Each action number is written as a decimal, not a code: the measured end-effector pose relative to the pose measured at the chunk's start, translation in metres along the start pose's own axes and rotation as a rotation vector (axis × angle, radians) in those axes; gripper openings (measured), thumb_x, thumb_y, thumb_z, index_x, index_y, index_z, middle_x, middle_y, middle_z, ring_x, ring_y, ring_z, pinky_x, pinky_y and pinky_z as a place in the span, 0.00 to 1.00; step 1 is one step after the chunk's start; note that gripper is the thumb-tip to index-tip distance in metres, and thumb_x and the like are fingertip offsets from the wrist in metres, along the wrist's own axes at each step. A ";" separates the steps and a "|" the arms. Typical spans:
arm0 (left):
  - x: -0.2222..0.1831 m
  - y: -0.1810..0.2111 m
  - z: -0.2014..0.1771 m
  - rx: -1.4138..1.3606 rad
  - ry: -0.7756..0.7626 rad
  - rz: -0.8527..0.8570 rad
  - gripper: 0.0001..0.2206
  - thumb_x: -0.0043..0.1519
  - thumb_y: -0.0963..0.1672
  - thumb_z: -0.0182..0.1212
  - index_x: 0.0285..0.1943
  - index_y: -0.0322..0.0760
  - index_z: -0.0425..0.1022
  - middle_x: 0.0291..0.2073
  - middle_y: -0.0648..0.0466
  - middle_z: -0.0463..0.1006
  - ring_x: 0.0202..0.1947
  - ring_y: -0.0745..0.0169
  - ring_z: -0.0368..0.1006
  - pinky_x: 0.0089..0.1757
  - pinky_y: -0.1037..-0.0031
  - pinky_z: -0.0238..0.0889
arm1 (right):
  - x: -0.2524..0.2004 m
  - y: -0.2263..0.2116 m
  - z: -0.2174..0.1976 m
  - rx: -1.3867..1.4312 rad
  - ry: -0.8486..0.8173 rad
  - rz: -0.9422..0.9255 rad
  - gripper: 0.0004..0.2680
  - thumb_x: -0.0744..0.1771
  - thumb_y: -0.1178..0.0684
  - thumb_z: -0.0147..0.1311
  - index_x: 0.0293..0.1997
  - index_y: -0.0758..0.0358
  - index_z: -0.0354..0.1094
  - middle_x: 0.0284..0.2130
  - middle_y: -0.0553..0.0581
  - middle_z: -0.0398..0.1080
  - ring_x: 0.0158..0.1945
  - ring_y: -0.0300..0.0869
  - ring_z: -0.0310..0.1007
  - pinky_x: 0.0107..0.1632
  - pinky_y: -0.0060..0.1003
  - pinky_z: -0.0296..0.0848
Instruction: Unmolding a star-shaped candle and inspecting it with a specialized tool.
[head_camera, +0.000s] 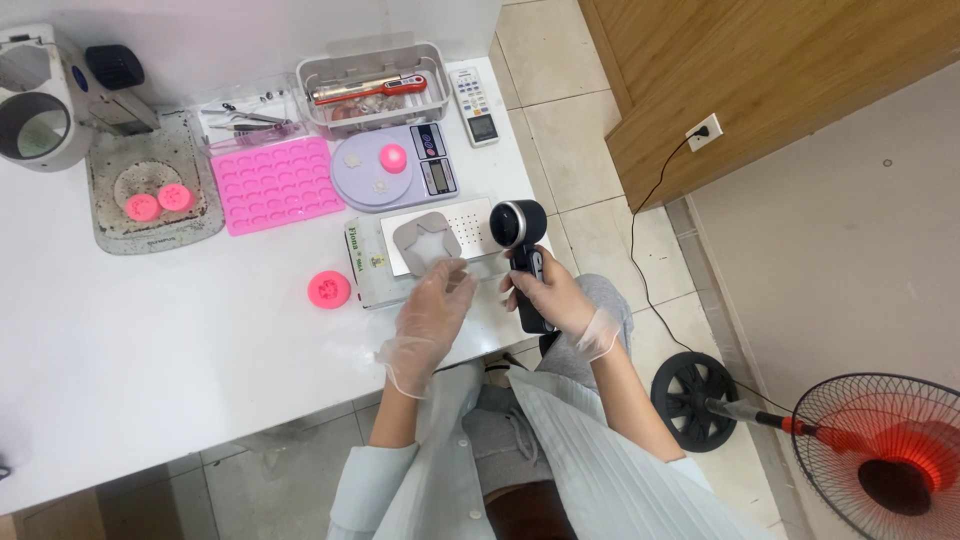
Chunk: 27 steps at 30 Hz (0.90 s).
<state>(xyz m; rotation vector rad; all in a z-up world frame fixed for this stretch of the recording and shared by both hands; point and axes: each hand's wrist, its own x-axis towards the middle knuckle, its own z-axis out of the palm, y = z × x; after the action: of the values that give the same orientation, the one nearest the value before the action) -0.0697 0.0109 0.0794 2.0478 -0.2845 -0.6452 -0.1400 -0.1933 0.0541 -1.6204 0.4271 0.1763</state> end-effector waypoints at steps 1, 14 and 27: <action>-0.001 0.002 -0.002 -0.038 0.021 -0.010 0.21 0.62 0.53 0.56 0.59 0.40 0.74 0.47 0.51 0.83 0.49 0.56 0.79 0.49 0.67 0.68 | 0.000 0.000 0.000 0.045 -0.011 -0.017 0.10 0.69 0.59 0.48 0.56 0.67 0.62 0.34 0.57 0.74 0.32 0.40 0.77 0.39 0.36 0.78; -0.006 0.007 -0.005 -0.127 0.078 -0.036 0.19 0.64 0.52 0.54 0.57 0.40 0.76 0.50 0.51 0.82 0.51 0.56 0.79 0.50 0.68 0.68 | -0.003 -0.006 0.001 0.067 -0.051 -0.044 0.10 0.68 0.61 0.48 0.57 0.67 0.62 0.35 0.57 0.73 0.31 0.40 0.76 0.40 0.36 0.79; 0.000 -0.030 0.008 -0.427 0.224 0.013 0.17 0.67 0.47 0.55 0.60 0.33 0.74 0.51 0.47 0.81 0.52 0.59 0.77 0.51 0.72 0.69 | -0.007 -0.020 0.016 0.019 -0.071 0.011 0.09 0.69 0.61 0.48 0.55 0.67 0.64 0.34 0.57 0.74 0.31 0.40 0.76 0.40 0.36 0.79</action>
<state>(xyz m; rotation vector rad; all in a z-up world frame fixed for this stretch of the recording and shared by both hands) -0.0763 0.0207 0.0510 1.6844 -0.0240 -0.4193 -0.1369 -0.1752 0.0733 -1.5881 0.3826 0.2364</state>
